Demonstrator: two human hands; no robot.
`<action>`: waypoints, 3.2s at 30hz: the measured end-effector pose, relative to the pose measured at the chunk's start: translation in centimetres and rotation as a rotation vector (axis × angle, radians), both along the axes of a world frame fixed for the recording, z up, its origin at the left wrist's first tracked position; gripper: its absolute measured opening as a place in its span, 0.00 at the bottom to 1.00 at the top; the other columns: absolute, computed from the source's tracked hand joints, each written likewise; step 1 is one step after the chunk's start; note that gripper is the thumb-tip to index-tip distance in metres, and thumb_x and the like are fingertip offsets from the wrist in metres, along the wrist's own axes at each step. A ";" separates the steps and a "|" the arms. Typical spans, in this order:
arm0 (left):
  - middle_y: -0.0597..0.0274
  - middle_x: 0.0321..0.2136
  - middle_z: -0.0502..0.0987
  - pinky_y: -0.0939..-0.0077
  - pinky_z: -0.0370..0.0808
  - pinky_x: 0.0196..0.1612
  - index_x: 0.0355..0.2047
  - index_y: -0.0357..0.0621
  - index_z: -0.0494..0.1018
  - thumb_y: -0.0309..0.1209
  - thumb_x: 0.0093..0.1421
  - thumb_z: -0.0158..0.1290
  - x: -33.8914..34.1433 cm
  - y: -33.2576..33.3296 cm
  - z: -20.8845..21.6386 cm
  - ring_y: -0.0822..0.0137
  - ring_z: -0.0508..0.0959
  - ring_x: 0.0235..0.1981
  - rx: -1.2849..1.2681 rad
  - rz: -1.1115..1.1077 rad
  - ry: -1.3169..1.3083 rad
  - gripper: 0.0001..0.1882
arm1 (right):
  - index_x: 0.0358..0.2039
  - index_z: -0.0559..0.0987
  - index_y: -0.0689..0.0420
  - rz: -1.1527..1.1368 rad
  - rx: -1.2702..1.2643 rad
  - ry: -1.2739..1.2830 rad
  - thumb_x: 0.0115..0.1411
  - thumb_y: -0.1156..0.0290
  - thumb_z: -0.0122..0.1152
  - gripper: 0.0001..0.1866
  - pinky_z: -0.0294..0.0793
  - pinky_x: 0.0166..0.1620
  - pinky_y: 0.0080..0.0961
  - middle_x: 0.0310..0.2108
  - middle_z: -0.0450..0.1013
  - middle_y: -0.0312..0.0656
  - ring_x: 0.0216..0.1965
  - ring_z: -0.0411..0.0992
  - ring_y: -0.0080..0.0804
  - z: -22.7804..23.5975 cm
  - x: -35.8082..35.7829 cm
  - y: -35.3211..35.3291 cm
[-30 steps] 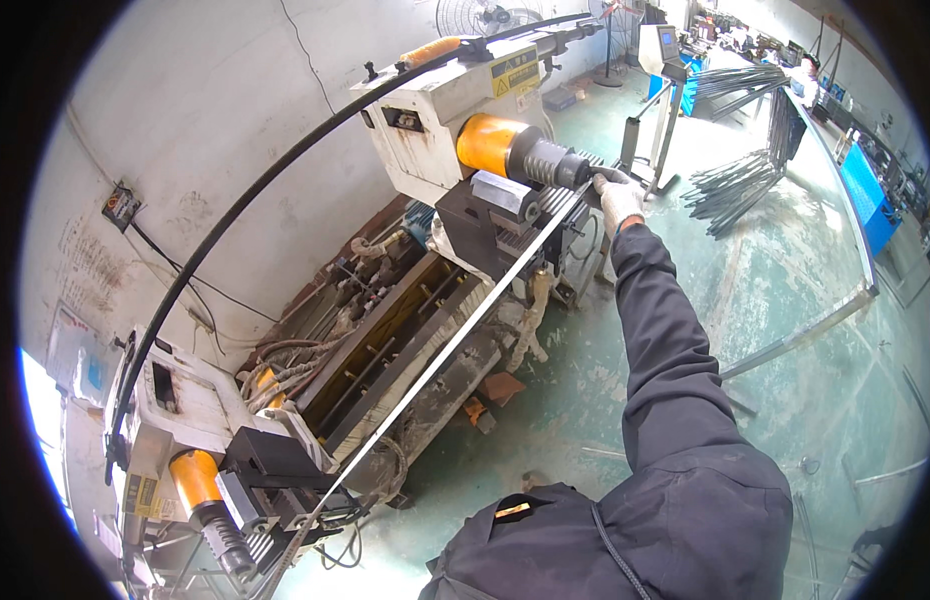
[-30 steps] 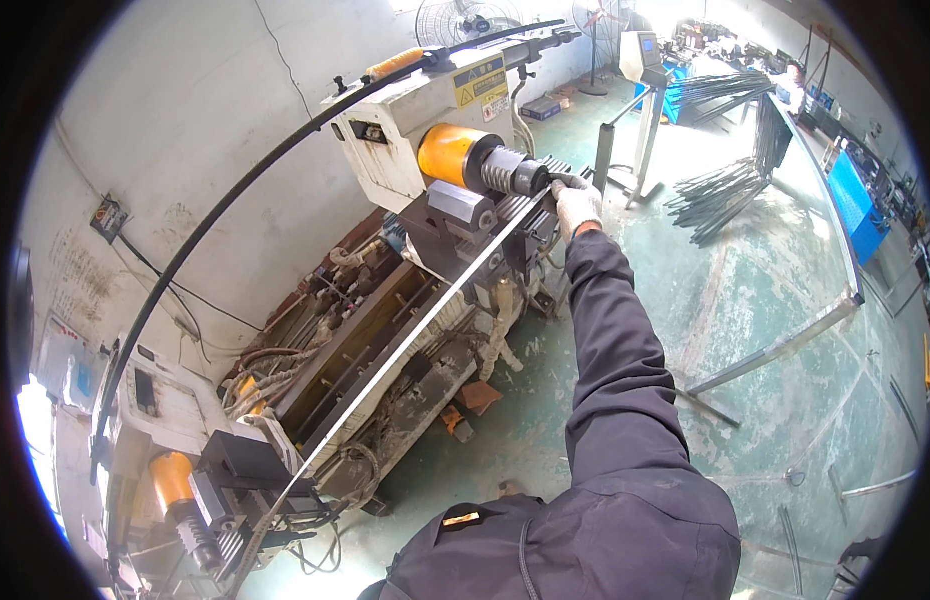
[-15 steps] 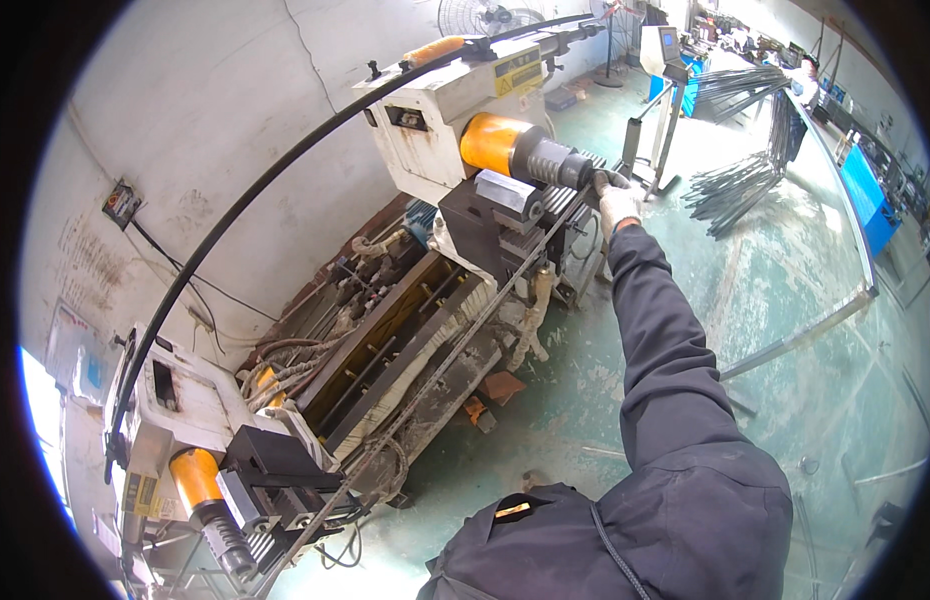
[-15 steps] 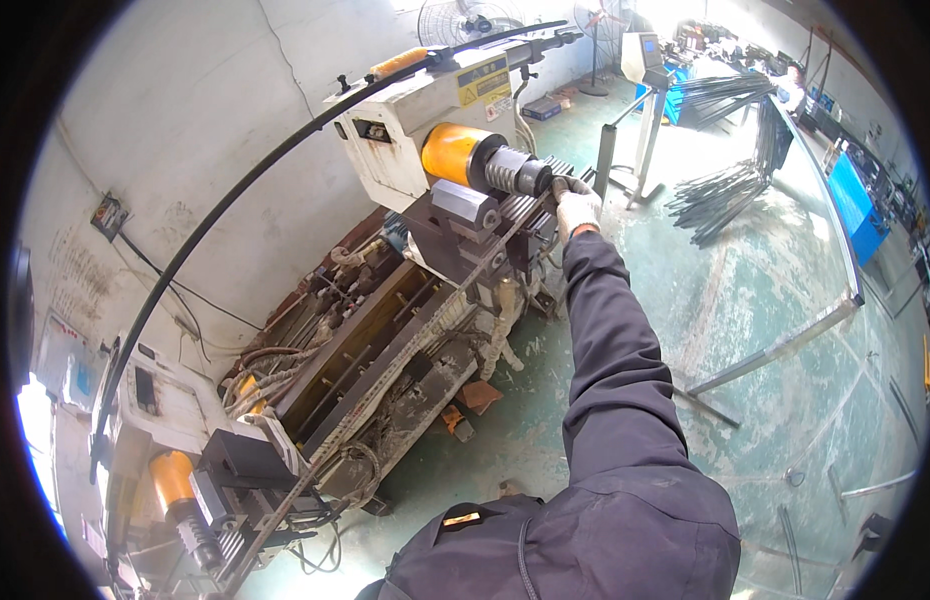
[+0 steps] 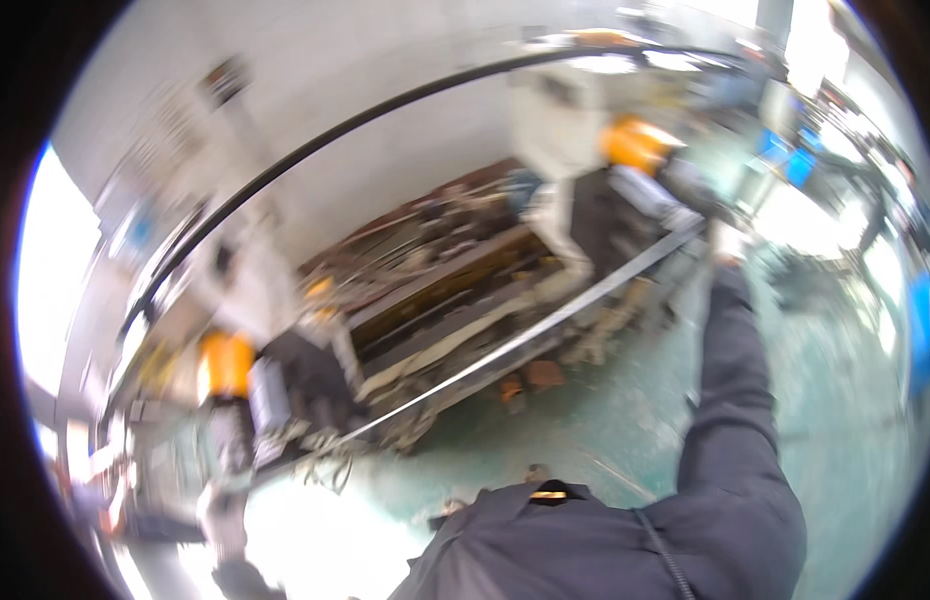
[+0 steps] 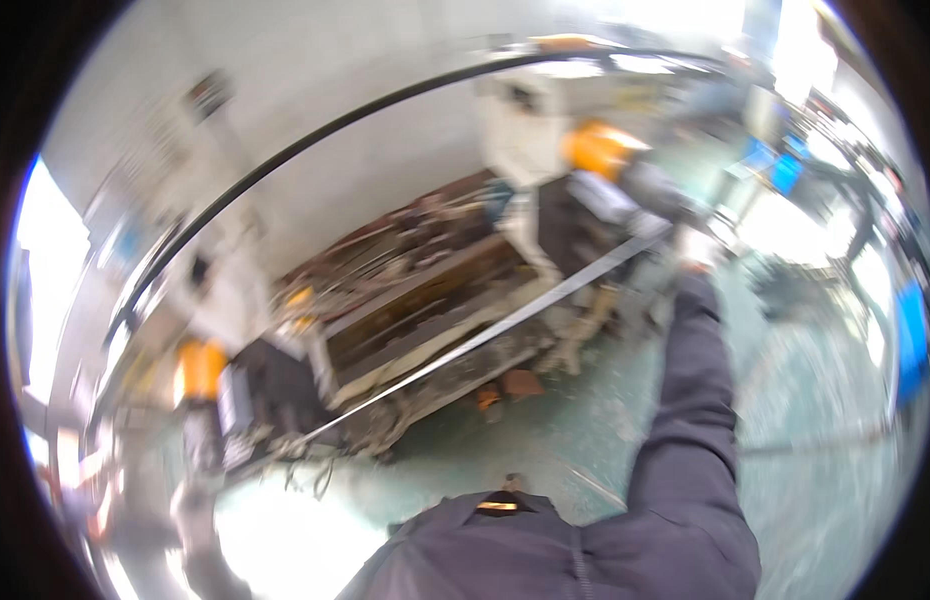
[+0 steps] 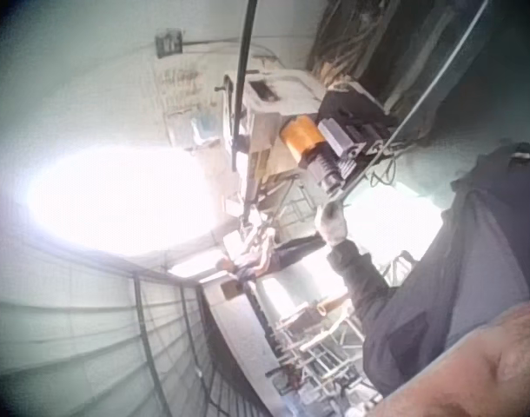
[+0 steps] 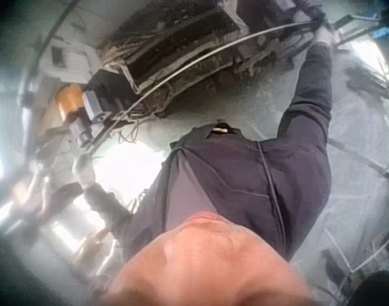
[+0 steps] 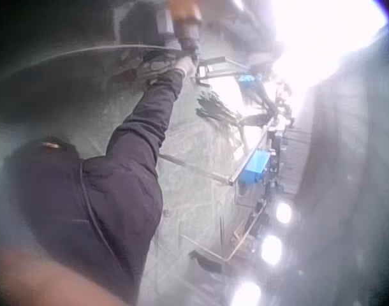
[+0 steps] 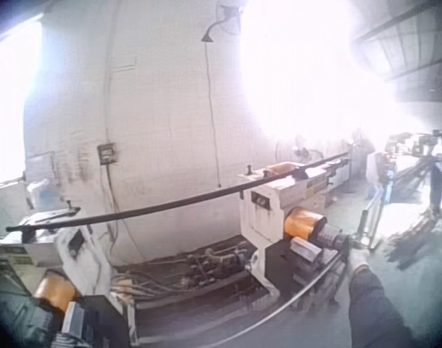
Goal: The person operates a metal bending machine in a workshop. They feed metal rods into the machine, adjust the machine's settings, and bend the rods into a curved shape. The person also uses a tape measure to measure the rods and a green tool to assist in the bending process.
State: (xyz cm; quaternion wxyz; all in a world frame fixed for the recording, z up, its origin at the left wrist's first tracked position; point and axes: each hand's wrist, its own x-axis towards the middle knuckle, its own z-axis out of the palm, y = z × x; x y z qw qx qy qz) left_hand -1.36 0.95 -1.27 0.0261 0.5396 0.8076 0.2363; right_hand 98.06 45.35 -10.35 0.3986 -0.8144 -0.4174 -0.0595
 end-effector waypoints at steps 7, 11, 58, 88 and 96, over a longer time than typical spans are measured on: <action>0.46 0.38 0.86 0.58 0.83 0.45 0.41 0.36 0.87 0.27 0.62 0.71 2.4 0.4 4.1 0.44 0.85 0.39 0.085 -0.125 0.030 0.09 | 0.52 0.88 0.57 0.082 0.072 0.761 0.77 0.54 0.59 0.21 0.79 0.46 0.40 0.47 0.87 0.44 0.44 0.81 0.38 -5.3 8.9 5.9; 0.50 0.35 0.85 0.56 0.82 0.42 0.37 0.40 0.87 0.29 0.60 0.71 2.2 0.9 4.4 0.45 0.86 0.37 0.050 -0.147 0.017 0.07 | 0.51 0.88 0.56 0.057 0.075 0.852 0.77 0.53 0.57 0.22 0.77 0.44 0.40 0.47 0.87 0.43 0.43 0.80 0.38 -5.8 11.3 8.2; 0.57 0.33 0.86 0.59 0.86 0.44 0.36 0.44 0.89 0.37 0.57 0.78 2.6 -3.8 -0.8 0.52 0.88 0.38 -0.119 -0.151 -0.173 0.13 | 0.61 0.86 0.51 0.501 0.422 1.072 0.77 0.54 0.65 0.20 0.82 0.54 0.36 0.50 0.85 0.36 0.47 0.82 0.32 -1.3 -2.5 -2.8; 0.48 0.62 0.82 0.45 0.74 0.69 0.58 0.43 0.80 0.36 0.54 0.76 -5.8 6.0 -3.9 0.40 0.79 0.63 0.371 -0.085 0.233 0.31 | 0.49 0.82 0.63 0.625 -0.537 1.263 0.78 0.68 0.68 0.10 0.81 0.29 0.35 0.33 0.82 0.44 0.26 0.80 0.34 -9.7 -55.5 -39.3; 0.50 0.41 0.88 0.60 0.85 0.52 0.44 0.39 0.85 0.24 0.64 0.70 -0.5 -12.6 -18.2 0.49 0.88 0.45 0.176 0.191 -0.295 0.09 | 0.52 0.83 0.60 0.736 -0.605 1.166 0.78 0.66 0.67 0.11 0.80 0.26 0.36 0.33 0.82 0.43 0.26 0.80 0.35 -11.7 -54.7 -35.6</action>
